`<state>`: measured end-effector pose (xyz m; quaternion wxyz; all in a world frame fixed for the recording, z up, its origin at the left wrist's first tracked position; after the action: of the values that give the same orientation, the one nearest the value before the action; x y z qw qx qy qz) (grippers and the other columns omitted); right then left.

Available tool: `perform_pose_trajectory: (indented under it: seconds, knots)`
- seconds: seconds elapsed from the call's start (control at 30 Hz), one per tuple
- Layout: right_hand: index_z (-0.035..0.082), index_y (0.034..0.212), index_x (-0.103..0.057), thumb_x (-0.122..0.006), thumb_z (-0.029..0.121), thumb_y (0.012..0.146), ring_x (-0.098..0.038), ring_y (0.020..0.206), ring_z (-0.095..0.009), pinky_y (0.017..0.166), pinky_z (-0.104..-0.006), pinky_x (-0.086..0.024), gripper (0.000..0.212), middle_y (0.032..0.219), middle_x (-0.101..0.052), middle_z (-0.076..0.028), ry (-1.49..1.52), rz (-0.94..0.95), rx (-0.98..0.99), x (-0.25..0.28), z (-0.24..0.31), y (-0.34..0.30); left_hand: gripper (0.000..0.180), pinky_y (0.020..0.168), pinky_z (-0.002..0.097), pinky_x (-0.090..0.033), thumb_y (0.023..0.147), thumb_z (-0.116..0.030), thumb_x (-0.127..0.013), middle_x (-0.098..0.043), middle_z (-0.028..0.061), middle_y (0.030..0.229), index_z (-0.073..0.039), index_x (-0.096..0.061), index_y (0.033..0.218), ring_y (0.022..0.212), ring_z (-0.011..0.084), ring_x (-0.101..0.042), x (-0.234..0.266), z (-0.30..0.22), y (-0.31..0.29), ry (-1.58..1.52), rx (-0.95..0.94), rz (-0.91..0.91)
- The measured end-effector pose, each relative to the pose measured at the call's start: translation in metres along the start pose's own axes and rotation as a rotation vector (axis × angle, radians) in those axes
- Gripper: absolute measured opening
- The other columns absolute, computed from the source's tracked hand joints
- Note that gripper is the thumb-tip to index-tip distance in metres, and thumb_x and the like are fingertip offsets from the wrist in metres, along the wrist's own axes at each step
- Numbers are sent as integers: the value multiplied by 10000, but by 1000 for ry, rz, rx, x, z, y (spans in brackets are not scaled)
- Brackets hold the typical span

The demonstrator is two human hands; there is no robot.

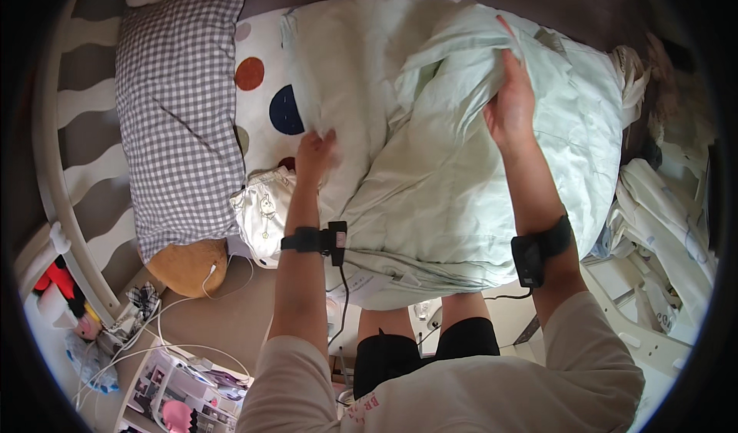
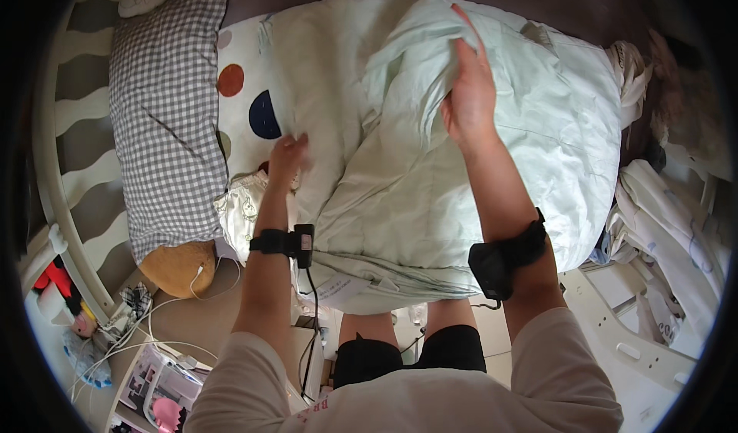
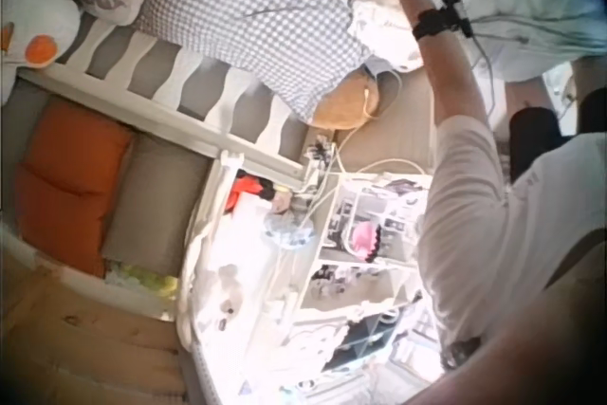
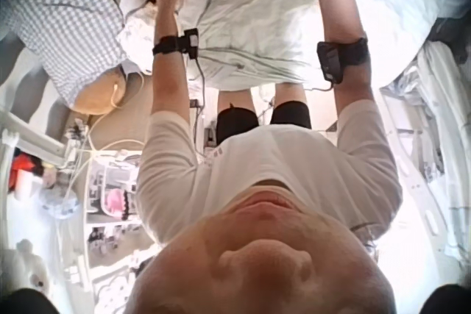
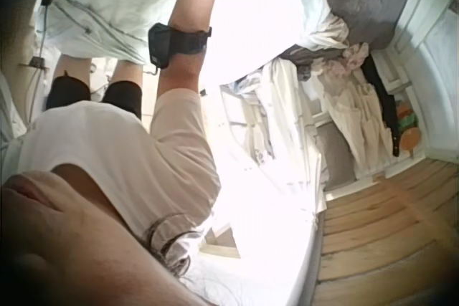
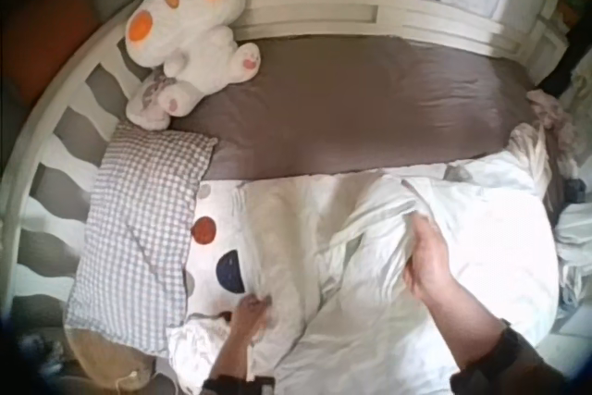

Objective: Folding a blanket on a bed and organizing clothes.

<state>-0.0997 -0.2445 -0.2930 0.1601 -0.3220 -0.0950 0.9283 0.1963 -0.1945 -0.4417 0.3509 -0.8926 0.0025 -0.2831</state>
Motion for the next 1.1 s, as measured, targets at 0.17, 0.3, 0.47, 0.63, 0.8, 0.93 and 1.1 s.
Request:
perform_pose_trajectory:
  seconds: [0.17, 0.3, 0.47, 0.63, 0.8, 0.93, 1.1]
  knots:
    - [46, 1256, -324, -321, 270, 913, -407, 1125, -212, 929, -319, -355, 410, 1245, -397, -83, -46, 0, -16, -14, 5, 13, 393, 662, 304, -447, 706, -297, -642, -593, 157, 767, 18, -543, 919, 715, 222, -577, -42, 18, -35, -76, 17, -76]
    - [52, 1244, -347, -319, 277, 913, -434, 1101, -208, 918, -317, -374, 401, 1233, -412, -78, -100, -76, -52, -16, 10, 21, 376, 626, 295, -415, 689, -238, -670, -534, 92, 753, 8, -516, 927, 672, 205, -511, -43, 1, -48, -36, -463, -291]
    - [36, 1253, -329, -309, 268, 915, -420, 1115, -211, 925, -311, -364, 411, 1239, -403, -91, -208, -39, -4, -21, 9, 20, 410, 639, 270, -356, 669, -165, -703, -403, 57, 791, -3, -458, 954, 698, 137, -375, 2, 34, -46, -425, -313, -711]
    - [32, 1261, -317, -291, 251, 918, -397, 1136, -210, 943, -311, -340, 408, 1256, -383, -95, -241, 3, 18, -27, -1, 15, 545, 721, 285, -428, 671, -327, -679, -564, 150, 948, 33, -500, 1040, 851, 195, -549, 3, 73, -50, -184, 220, 81]
    - [27, 1262, -313, -283, 238, 918, -379, 1150, -207, 959, -308, -314, 405, 1266, -369, -97, -288, 24, 45, -29, -4, 6, 498, 766, 348, -428, 652, -378, -662, -568, 164, 977, -9, -565, 973, 873, 283, -554, -12, 74, -81, -11, 150, 156]
    - [30, 1263, -314, -279, 233, 918, -376, 1153, -201, 958, -302, -312, 401, 1272, -364, -93, -285, -19, 9, -28, -1, 1, 545, 814, 362, -401, 644, -373, -668, -467, 186, 1111, 7, -539, 1012, 971, 319, -491, -28, 48, -93, 472, -572, -196]
    - [28, 1237, -354, -309, 224, 912, -419, 1091, -188, 909, -296, -362, 382, 1209, -416, -86, -261, -5, 28, -28, -1, -4, 586, 801, 323, -410, 610, -291, -712, -515, 156, 1046, 45, -488, 1036, 953, 240, -510, -40, 77, -77, -564, 13, -81]
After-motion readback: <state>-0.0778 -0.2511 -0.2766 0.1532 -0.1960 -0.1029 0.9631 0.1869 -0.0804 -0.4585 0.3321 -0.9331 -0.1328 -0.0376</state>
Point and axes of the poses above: each hand's wrist, its own y-axis towards the middle knuckle, its own x-axis out of the back of the hand, z = x × y, the point moved 3 cm from there along y, towards the middle knuckle
